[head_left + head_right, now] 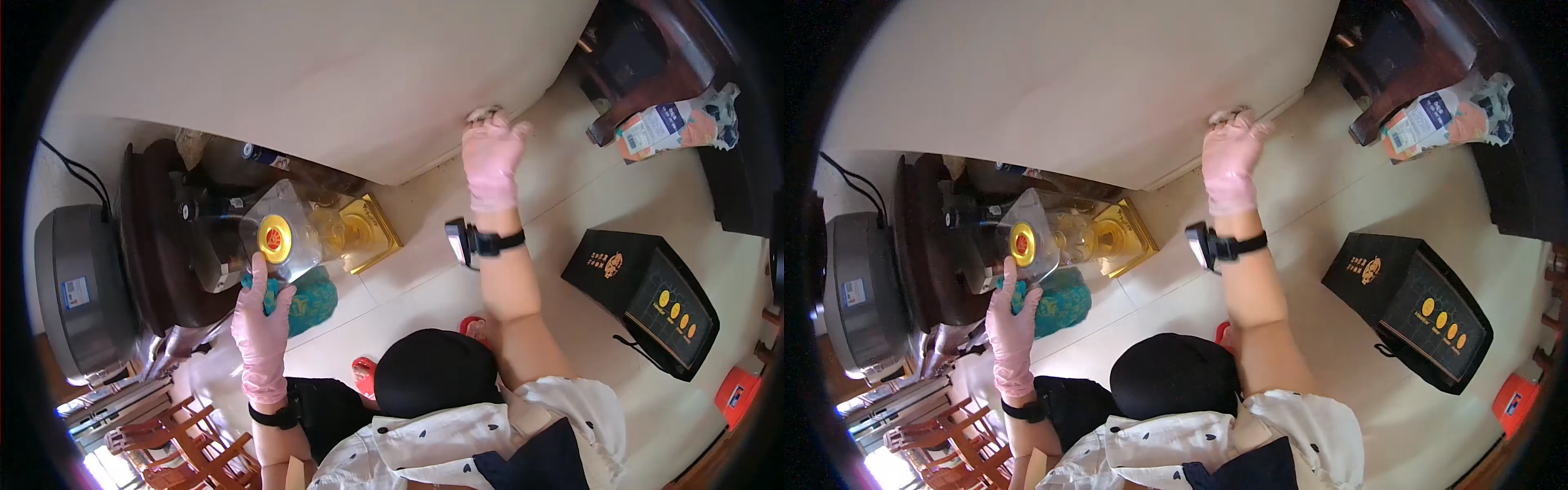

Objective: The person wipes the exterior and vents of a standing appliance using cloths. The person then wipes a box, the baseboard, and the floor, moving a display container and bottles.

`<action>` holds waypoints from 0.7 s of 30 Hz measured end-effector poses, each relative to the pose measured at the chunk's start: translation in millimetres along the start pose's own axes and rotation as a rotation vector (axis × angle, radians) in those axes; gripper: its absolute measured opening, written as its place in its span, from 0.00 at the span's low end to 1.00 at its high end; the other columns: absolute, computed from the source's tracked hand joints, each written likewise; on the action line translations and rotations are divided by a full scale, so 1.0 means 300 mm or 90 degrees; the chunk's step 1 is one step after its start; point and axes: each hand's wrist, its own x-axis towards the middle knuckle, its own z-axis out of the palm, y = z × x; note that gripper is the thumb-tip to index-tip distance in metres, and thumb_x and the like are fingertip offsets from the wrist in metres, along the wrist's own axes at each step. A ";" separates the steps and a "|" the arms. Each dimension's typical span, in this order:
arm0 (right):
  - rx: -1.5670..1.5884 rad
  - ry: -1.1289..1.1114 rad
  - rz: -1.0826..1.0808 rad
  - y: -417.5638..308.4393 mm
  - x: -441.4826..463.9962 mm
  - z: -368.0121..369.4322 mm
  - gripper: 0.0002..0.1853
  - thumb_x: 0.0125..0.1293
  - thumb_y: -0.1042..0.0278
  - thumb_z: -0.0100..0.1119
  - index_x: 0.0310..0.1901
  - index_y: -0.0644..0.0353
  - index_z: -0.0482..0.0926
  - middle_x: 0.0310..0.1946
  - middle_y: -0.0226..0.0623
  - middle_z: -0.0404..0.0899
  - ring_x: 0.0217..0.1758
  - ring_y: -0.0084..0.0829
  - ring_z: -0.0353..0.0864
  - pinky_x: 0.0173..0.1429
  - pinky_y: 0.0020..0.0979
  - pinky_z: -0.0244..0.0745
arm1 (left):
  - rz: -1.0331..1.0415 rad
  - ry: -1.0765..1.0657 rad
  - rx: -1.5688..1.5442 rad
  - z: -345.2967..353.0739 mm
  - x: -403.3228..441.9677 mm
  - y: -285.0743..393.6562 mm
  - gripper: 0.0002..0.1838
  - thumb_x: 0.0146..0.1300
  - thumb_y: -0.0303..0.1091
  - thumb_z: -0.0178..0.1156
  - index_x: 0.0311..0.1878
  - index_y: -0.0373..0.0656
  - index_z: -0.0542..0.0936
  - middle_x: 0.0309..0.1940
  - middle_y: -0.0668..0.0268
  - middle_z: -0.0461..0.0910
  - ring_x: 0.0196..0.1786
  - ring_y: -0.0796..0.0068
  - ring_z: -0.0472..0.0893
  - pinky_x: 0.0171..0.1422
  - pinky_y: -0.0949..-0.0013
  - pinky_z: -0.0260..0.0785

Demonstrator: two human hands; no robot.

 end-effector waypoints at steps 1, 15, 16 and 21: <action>-0.473 0.032 -0.240 0.066 0.046 -0.079 0.36 0.72 0.41 0.32 0.67 0.67 0.59 0.66 0.43 0.65 0.69 0.35 0.61 0.69 0.38 0.56 | 0.002 0.009 0.019 -0.003 -0.002 0.006 0.35 0.52 0.34 0.69 0.66 0.49 0.69 0.35 0.57 0.79 0.38 0.60 0.79 0.46 0.65 0.71; -0.450 0.272 0.004 -0.338 0.138 -0.046 0.32 0.75 0.57 0.27 0.73 0.60 0.32 0.76 0.41 0.33 0.78 0.35 0.36 0.79 0.35 0.32 | 0.035 0.008 -0.059 0.012 0.010 -0.024 0.37 0.52 0.28 0.68 0.67 0.48 0.68 0.35 0.55 0.78 0.36 0.61 0.77 0.46 0.65 0.70; -0.535 0.170 -0.041 -0.216 0.159 -0.165 0.31 0.75 0.59 0.27 0.73 0.61 0.33 0.76 0.43 0.34 0.78 0.37 0.35 0.79 0.35 0.32 | 0.041 0.017 -0.091 0.016 0.011 -0.018 0.37 0.51 0.26 0.67 0.67 0.48 0.68 0.34 0.55 0.78 0.36 0.62 0.76 0.48 0.67 0.69; -0.612 0.271 0.024 -0.144 -0.046 -0.004 0.31 0.72 0.69 0.32 0.72 0.66 0.39 0.75 0.49 0.36 0.78 0.47 0.37 0.78 0.39 0.37 | 0.055 0.012 -0.096 0.015 0.013 -0.006 0.37 0.51 0.22 0.65 0.67 0.46 0.68 0.36 0.54 0.78 0.39 0.64 0.76 0.51 0.68 0.67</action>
